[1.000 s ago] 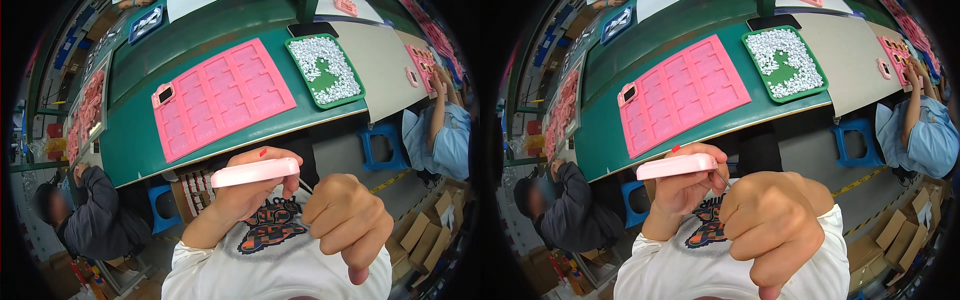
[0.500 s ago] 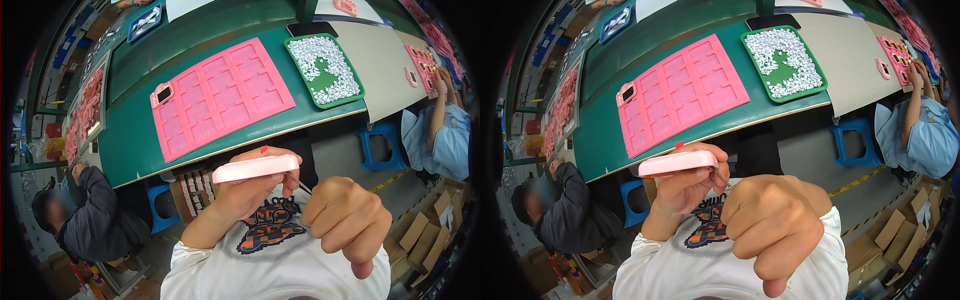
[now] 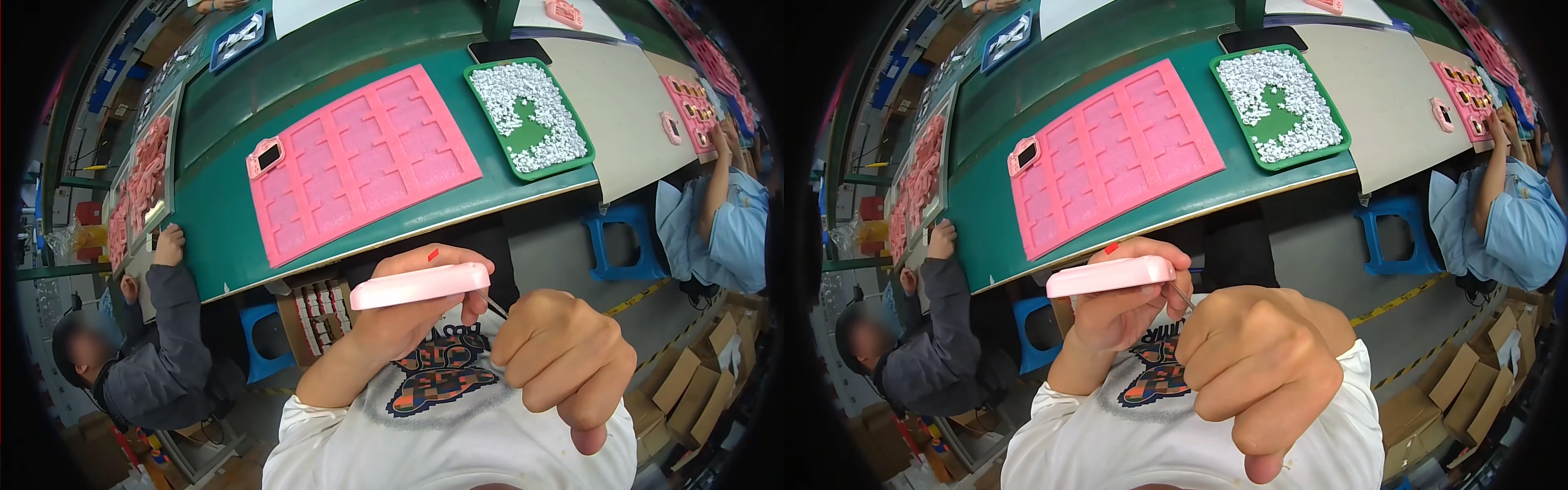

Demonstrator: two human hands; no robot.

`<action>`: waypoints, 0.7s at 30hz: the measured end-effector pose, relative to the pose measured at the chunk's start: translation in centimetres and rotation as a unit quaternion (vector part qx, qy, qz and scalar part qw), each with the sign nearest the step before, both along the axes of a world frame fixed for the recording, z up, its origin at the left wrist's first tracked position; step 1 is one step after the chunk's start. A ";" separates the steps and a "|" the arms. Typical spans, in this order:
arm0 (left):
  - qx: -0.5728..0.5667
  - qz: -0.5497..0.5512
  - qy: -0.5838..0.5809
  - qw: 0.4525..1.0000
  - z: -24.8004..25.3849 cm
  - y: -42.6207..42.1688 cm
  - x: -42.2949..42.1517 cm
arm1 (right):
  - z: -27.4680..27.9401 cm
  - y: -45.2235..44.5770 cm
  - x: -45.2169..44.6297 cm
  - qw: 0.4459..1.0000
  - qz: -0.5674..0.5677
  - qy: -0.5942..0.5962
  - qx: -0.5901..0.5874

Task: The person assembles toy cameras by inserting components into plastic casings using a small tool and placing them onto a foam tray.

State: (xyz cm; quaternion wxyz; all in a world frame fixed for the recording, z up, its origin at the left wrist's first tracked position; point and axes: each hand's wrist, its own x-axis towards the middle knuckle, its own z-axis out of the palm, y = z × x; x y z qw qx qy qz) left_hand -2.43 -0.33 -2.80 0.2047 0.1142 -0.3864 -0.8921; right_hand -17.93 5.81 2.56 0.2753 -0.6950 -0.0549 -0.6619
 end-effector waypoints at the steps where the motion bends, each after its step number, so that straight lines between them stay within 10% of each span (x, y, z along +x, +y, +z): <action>1: 0.007 -0.008 0.011 1.000 -0.1 -0.2 0.1 | 0.1 0.0 0.0 1.000 -0.001 -0.002 0.002; 13: 0.018 -0.038 0.033 0.999 -1.4 -1.0 0.3 | -2.5 1.5 -0.6 0.996 0.017 -0.055 0.075; 16: -0.120 -0.013 -0.129 0.984 -1.4 -3.8 1.5 | -1.8 1.9 -0.9 0.988 0.012 -0.118 0.094; 21: -0.477 0.077 -0.340 0.807 -3.3 -13.2 5.2 | -4.4 2.5 -2.7 0.956 -0.098 -0.189 0.204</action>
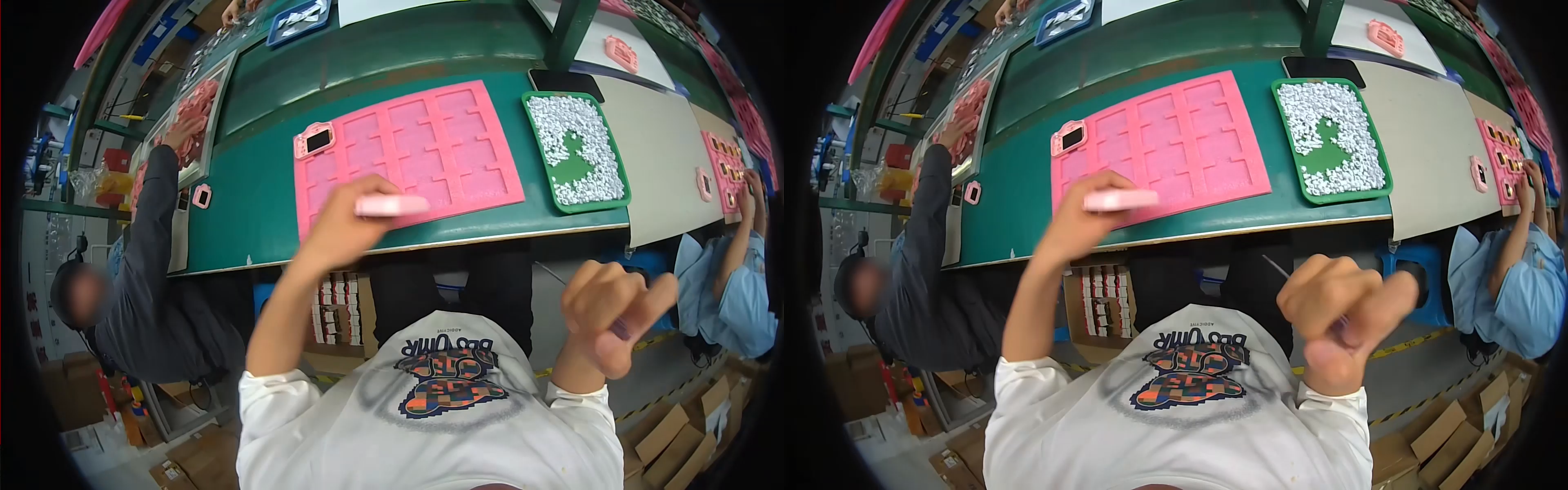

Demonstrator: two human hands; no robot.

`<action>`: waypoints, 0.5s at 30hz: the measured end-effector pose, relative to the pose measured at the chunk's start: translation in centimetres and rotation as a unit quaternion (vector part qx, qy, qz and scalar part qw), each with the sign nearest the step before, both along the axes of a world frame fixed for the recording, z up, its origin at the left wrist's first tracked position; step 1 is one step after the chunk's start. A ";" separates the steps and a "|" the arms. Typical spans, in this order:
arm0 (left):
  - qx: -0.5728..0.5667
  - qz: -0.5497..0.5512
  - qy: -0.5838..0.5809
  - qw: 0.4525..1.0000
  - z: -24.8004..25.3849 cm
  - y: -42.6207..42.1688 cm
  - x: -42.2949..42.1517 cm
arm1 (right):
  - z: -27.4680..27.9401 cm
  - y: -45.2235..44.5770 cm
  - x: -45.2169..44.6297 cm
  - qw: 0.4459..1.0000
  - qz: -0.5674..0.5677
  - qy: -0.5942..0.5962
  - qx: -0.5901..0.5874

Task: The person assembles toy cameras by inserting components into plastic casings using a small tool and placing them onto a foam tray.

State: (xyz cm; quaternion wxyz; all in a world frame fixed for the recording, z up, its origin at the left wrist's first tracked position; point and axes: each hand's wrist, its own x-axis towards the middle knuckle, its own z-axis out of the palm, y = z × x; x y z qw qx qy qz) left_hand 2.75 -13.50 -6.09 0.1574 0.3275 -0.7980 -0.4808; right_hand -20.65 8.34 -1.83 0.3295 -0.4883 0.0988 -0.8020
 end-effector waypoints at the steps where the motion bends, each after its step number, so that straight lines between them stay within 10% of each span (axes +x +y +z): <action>1: -0.023 0.017 -0.059 0.998 1.1 -1.8 0.2 | -1.2 0.1 0.0 0.999 -0.043 -0.008 0.027; 7: -0.208 0.014 -0.251 0.945 3.2 -11.5 -0.6 | -5.2 0.9 0.0 0.978 -0.115 -0.061 0.164; 15: -0.330 -0.056 -0.204 0.920 -0.3 -14.0 -1.5 | -6.8 0.9 -1.2 0.965 -0.153 -0.006 0.212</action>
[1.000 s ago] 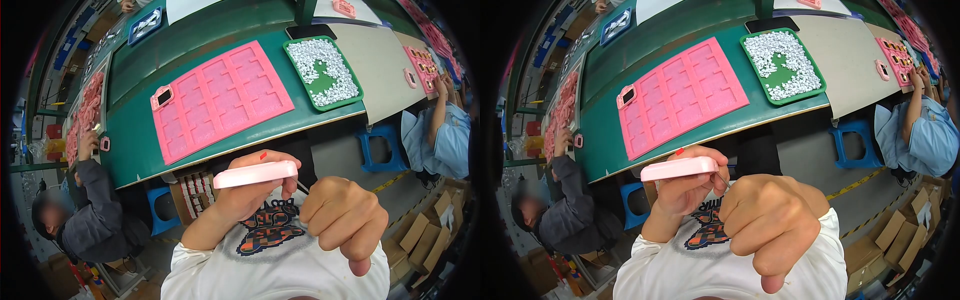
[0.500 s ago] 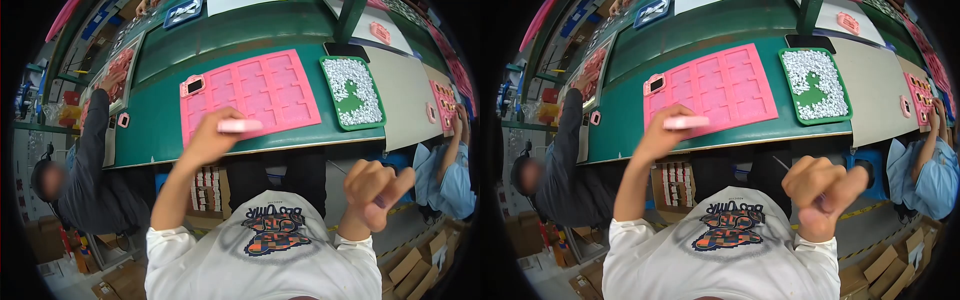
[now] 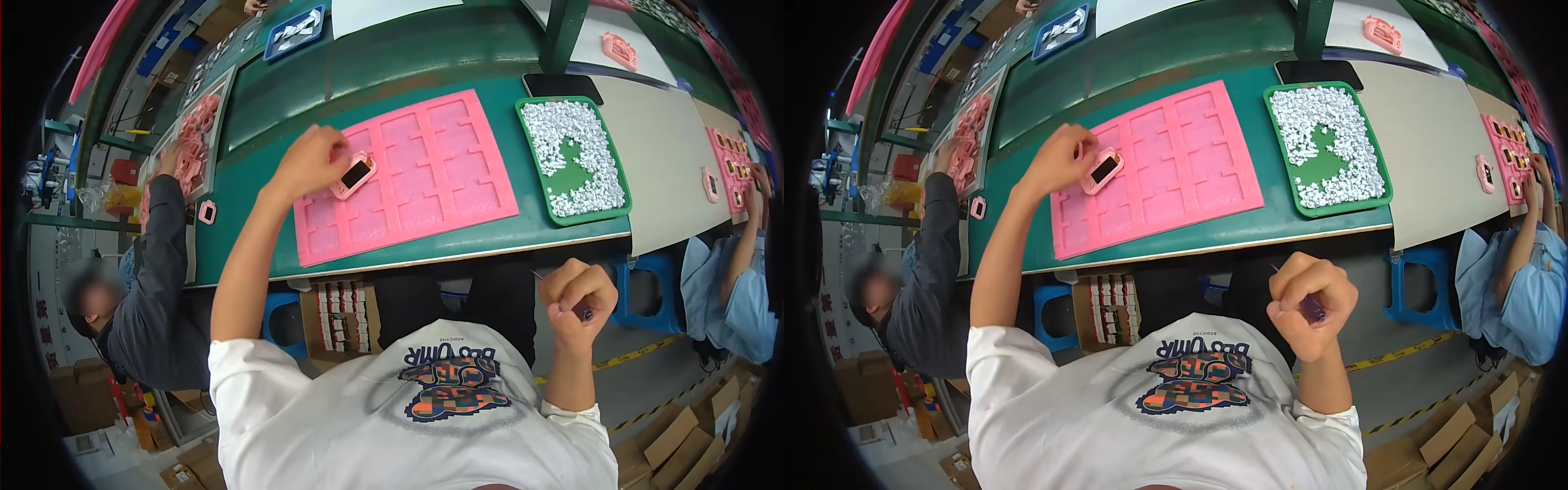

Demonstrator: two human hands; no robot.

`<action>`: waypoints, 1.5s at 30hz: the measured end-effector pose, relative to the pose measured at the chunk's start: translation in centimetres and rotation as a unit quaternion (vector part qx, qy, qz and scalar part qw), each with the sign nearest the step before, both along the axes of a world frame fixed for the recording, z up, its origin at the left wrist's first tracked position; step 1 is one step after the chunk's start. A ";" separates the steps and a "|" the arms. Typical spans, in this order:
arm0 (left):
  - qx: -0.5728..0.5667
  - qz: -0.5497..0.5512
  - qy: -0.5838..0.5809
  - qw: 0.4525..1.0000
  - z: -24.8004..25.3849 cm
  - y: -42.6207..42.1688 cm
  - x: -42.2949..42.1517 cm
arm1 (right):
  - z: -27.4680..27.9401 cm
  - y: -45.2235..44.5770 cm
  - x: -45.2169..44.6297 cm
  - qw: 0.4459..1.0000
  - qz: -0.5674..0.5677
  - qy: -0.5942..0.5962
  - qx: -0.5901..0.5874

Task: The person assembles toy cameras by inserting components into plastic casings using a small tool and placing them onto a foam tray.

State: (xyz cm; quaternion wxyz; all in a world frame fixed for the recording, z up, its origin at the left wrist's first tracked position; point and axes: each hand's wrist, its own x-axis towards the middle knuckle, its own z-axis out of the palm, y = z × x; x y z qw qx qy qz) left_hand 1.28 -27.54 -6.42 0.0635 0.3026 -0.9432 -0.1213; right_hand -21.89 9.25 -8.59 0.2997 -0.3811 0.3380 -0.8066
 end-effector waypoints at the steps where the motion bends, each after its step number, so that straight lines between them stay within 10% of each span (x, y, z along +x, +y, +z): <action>1: -0.035 0.001 -0.033 0.999 -0.2 1.3 0.1 | -0.2 0.0 0.2 1.000 -0.001 -0.018 0.009; 45: -0.083 -0.037 0.025 0.996 -3.5 -3.9 -2.4 | -1.9 -1.6 0.9 0.997 0.011 0.074 0.009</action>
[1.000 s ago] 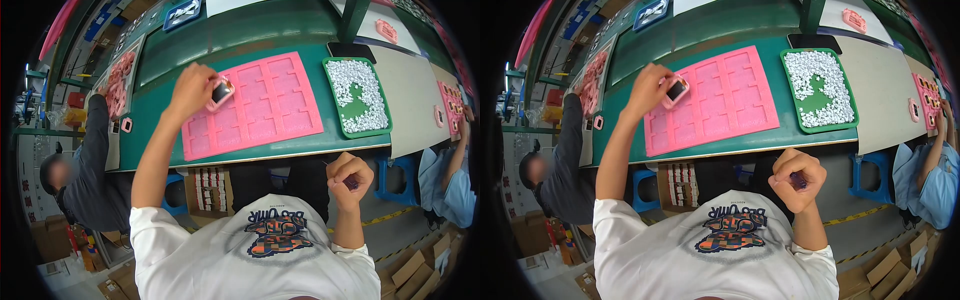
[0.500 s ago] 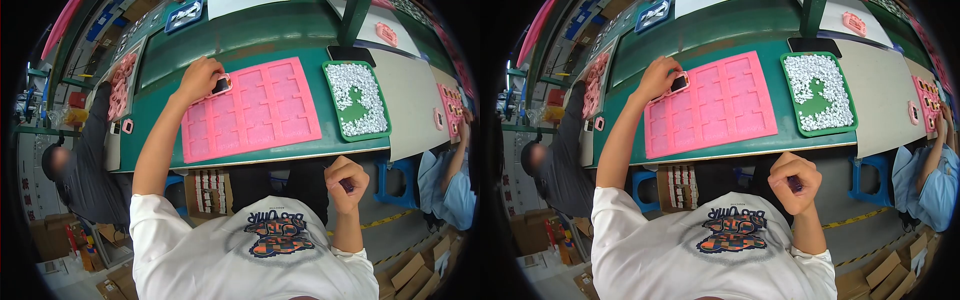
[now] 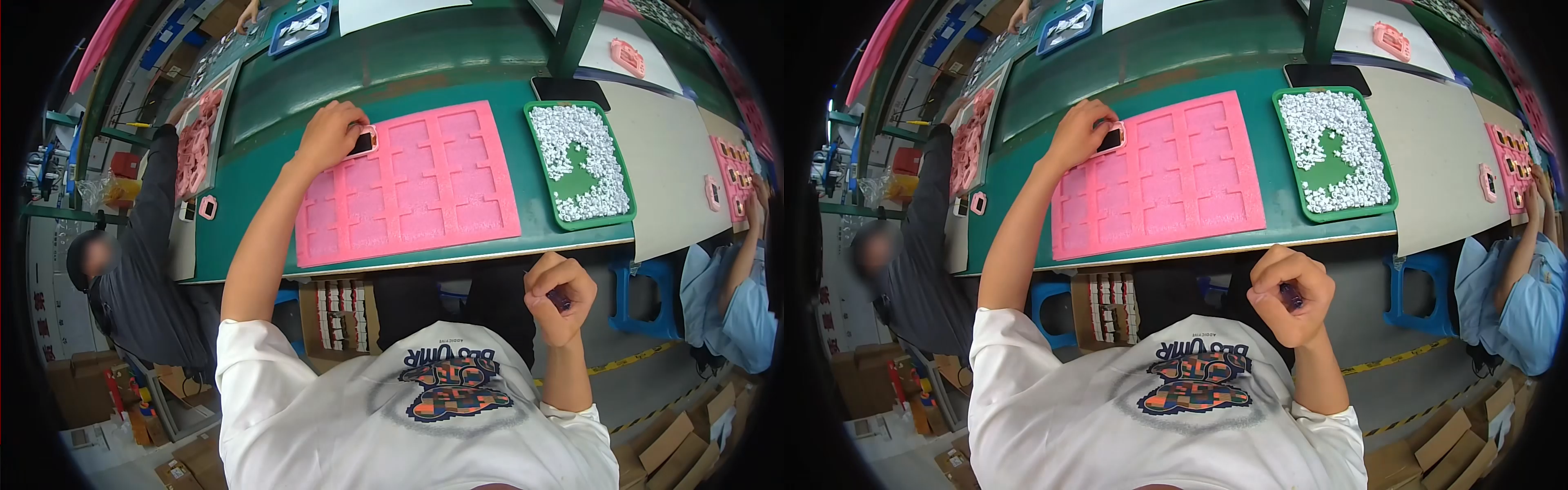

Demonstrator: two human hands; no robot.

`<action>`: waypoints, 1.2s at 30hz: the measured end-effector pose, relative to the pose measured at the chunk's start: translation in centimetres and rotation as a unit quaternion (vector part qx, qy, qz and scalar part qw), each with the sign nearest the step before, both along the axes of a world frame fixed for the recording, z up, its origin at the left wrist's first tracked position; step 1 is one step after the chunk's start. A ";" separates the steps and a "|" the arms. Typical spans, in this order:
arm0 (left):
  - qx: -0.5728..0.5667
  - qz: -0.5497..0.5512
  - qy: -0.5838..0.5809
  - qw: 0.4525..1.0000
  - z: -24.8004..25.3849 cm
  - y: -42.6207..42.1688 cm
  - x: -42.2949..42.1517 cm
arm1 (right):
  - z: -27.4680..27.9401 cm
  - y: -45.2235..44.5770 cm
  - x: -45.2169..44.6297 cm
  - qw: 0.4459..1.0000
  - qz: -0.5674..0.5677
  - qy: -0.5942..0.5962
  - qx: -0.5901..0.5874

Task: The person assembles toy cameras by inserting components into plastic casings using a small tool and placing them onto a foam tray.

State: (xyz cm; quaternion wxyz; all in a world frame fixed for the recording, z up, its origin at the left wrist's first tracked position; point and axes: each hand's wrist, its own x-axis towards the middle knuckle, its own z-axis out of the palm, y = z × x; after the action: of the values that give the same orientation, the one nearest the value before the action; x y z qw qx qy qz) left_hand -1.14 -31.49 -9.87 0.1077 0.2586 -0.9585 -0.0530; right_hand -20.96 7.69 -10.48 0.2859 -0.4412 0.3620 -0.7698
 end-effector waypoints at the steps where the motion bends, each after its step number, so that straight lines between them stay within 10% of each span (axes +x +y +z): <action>1: -0.002 -0.001 0.013 1.000 0.0 0.2 0.1 | 0.1 -0.2 0.0 1.000 0.000 0.003 -0.001; 8: 0.146 -0.060 0.261 0.952 7.2 11.0 -1.9 | 3.7 -1.6 0.9 0.990 -0.039 0.124 0.060; 17: 0.358 -0.286 0.294 0.839 12.1 24.3 -0.4 | 7.9 -2.1 4.3 0.997 -0.010 0.075 -0.026; 36: 0.231 -0.260 0.253 0.903 12.6 25.9 -1.8 | 7.6 -1.5 3.7 0.978 -0.062 0.198 0.003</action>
State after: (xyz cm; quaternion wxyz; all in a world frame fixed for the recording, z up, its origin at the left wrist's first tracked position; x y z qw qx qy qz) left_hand -2.97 -5.62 2.69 0.2660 -0.0041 -0.8934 -0.3622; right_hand -17.22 6.21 -2.92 0.1618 -0.5605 0.4401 -0.6826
